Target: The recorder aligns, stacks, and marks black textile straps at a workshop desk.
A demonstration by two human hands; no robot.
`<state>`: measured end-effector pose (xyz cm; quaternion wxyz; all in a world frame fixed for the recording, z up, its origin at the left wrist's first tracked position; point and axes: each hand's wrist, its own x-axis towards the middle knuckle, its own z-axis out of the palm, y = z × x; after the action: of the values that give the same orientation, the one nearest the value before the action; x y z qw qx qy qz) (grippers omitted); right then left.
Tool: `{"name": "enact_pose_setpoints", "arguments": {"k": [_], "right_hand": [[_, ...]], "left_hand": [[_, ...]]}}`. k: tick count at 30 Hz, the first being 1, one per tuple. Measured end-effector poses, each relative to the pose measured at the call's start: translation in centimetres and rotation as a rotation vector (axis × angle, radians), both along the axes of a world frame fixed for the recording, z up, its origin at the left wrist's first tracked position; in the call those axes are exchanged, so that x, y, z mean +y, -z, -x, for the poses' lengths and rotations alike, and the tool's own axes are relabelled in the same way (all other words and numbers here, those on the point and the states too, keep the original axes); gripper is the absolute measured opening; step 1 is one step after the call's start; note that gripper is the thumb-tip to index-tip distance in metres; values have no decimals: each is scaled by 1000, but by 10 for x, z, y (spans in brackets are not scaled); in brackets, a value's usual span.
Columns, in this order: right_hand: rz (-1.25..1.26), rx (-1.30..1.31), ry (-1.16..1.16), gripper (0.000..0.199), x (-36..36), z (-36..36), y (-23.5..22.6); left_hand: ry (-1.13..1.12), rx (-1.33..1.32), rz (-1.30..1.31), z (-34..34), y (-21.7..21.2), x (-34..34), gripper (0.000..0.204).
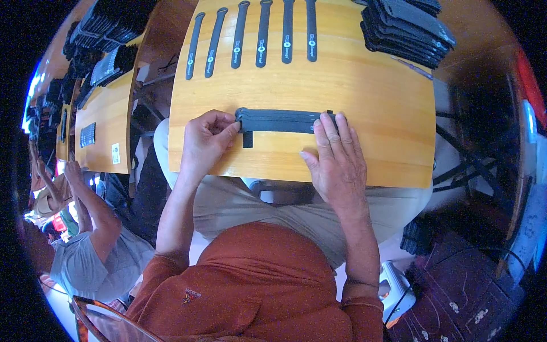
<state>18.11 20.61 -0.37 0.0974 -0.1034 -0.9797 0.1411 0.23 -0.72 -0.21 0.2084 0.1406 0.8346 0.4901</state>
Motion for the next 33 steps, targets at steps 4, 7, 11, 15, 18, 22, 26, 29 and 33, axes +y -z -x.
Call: {"name": "enact_pose_setpoints", "arguments": {"k": [4, 7, 11, 15, 18, 22, 26, 29, 33], "right_hand": [[-9, 13, -12, 61, 1, 1, 1], [-10, 21, -5, 59, 0, 2, 3], [-35, 10, -6, 58, -1, 3, 0], [-26, 29, -16, 58, 1, 0, 0], [-17, 40, -25, 55, 4, 1, -3], [49, 29, -53, 46, 8, 7, -18], [171, 9, -34, 39, 25, 39, -28], [66, 175, -51, 35, 40, 87, -17], [-59, 200, -38, 34, 61, 137, 4]], "left_hand": [[-12, 461, 213, -5, -1, -6, 15], [196, 784, 264, -20, -10, -6, 31], [594, 806, 494, -35, -4, -3, 69], [705, 834, 505, -15, -12, -23, 66], [725, 794, 464, -6, -8, -32, 66], [697, 800, 444, -7, -5, -37, 67], [636, 793, 403, -8, -9, -36, 68], [579, 766, 314, -5, -9, -38, 67], [406, 609, 129, -4, -1, -45, 57]]}}
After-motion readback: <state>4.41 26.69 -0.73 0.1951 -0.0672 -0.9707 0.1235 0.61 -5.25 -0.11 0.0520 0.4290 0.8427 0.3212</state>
